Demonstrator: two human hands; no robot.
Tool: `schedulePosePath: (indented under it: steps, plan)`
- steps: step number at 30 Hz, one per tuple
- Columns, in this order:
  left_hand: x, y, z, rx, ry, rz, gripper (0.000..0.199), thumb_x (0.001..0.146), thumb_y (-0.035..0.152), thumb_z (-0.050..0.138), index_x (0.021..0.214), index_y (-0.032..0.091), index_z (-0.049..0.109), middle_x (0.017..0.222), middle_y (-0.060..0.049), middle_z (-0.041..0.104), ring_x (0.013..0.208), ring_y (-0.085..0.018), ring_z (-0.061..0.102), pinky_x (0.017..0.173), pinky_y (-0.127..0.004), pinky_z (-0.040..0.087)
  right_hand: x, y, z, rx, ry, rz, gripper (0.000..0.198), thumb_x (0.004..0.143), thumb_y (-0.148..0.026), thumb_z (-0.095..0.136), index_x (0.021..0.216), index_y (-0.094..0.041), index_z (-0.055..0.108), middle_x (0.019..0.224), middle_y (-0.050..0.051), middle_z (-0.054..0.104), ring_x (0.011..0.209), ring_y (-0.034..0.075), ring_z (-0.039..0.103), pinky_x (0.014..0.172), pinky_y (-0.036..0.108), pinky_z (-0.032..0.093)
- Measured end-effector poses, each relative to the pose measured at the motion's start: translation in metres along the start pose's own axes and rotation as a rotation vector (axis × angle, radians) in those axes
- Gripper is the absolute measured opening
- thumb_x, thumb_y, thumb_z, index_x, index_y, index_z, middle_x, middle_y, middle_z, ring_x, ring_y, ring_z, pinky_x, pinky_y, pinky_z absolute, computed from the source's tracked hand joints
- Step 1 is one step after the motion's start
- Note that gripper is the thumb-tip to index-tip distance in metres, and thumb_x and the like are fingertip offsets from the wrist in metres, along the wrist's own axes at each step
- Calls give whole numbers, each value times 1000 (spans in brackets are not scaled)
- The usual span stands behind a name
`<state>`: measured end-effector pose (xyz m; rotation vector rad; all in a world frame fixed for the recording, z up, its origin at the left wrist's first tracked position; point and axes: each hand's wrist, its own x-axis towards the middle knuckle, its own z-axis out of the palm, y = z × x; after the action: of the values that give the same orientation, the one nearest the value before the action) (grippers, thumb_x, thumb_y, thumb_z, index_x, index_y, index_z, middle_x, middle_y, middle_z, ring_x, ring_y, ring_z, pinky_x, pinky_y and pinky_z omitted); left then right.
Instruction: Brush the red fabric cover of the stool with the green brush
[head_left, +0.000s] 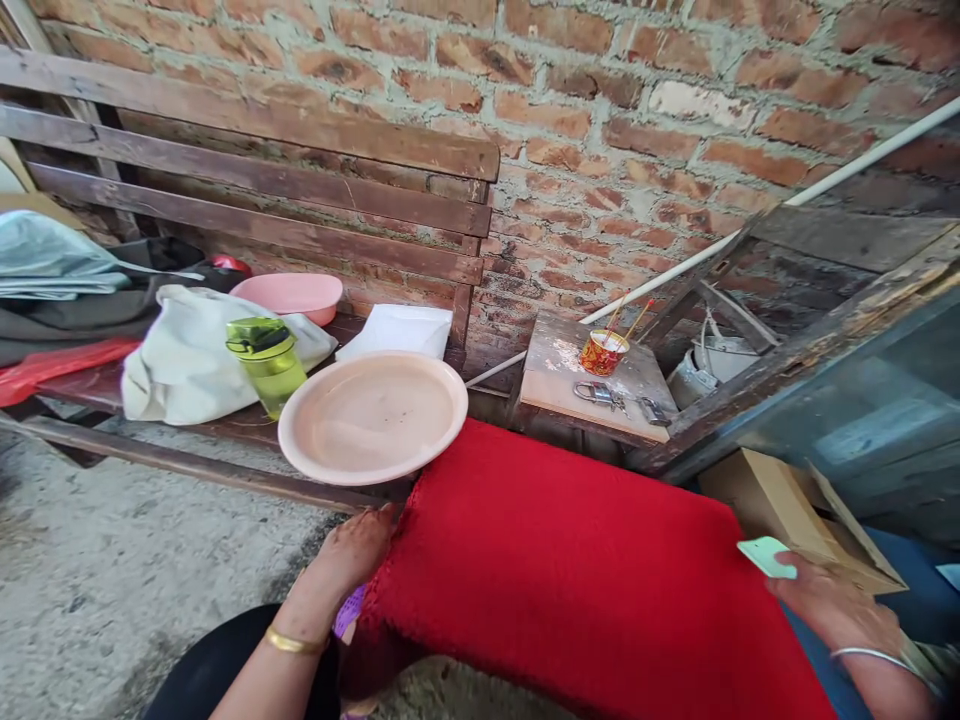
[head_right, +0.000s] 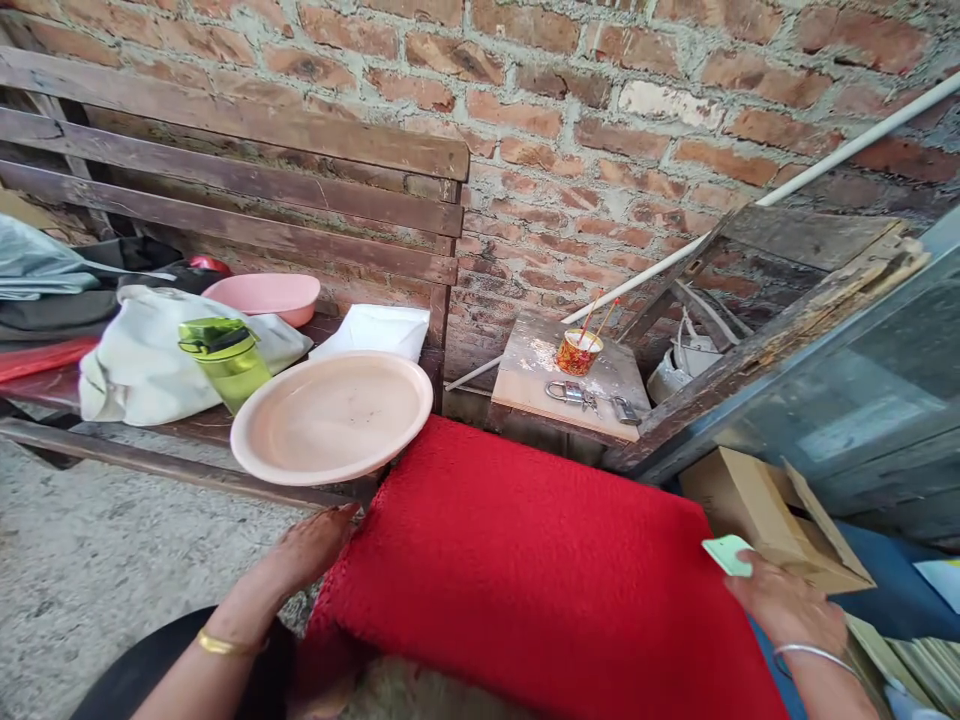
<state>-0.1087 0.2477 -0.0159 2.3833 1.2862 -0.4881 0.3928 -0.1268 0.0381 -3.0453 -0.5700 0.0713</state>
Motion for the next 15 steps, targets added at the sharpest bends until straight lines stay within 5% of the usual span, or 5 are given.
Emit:
schedulePosePath:
  steps: [4, 9, 12, 15]
  plan:
    - [-1, -2, -2, -22, -19, -7, 40, 96, 24, 37, 131, 15, 56, 128, -17, 68, 124, -25, 62, 102, -36, 46, -33, -119, 5, 8, -114, -235, 56, 85, -40, 45, 133, -17, 63, 120, 19, 63, 108, 30, 65, 92, 41, 47]
    - [-1, 2, -7, -32, -33, -21, 41, 95, 24, 39, 131, 16, 57, 130, -17, 67, 125, -27, 61, 103, -39, 46, -83, -279, 52, 127, -145, -649, 48, 87, -37, 53, 135, -31, 62, 121, 7, 58, 112, 22, 58, 102, 32, 40]
    - [1, 1, -6, -30, -26, -3, 41, 95, 23, 40, 131, 17, 57, 132, -16, 67, 126, -26, 61, 104, -39, 46, -94, -323, 71, 147, -177, -788, 49, 87, -42, 60, 135, -38, 60, 122, 5, 57, 115, 23, 55, 105, 33, 36]
    - [3, -1, -4, -12, -22, 1, 41, 96, 24, 39, 132, 19, 58, 133, -14, 66, 127, -25, 60, 106, -38, 45, -82, -316, 75, 143, -185, -766, 49, 87, -44, 60, 136, -37, 60, 121, 5, 56, 115, 23, 55, 105, 34, 36]
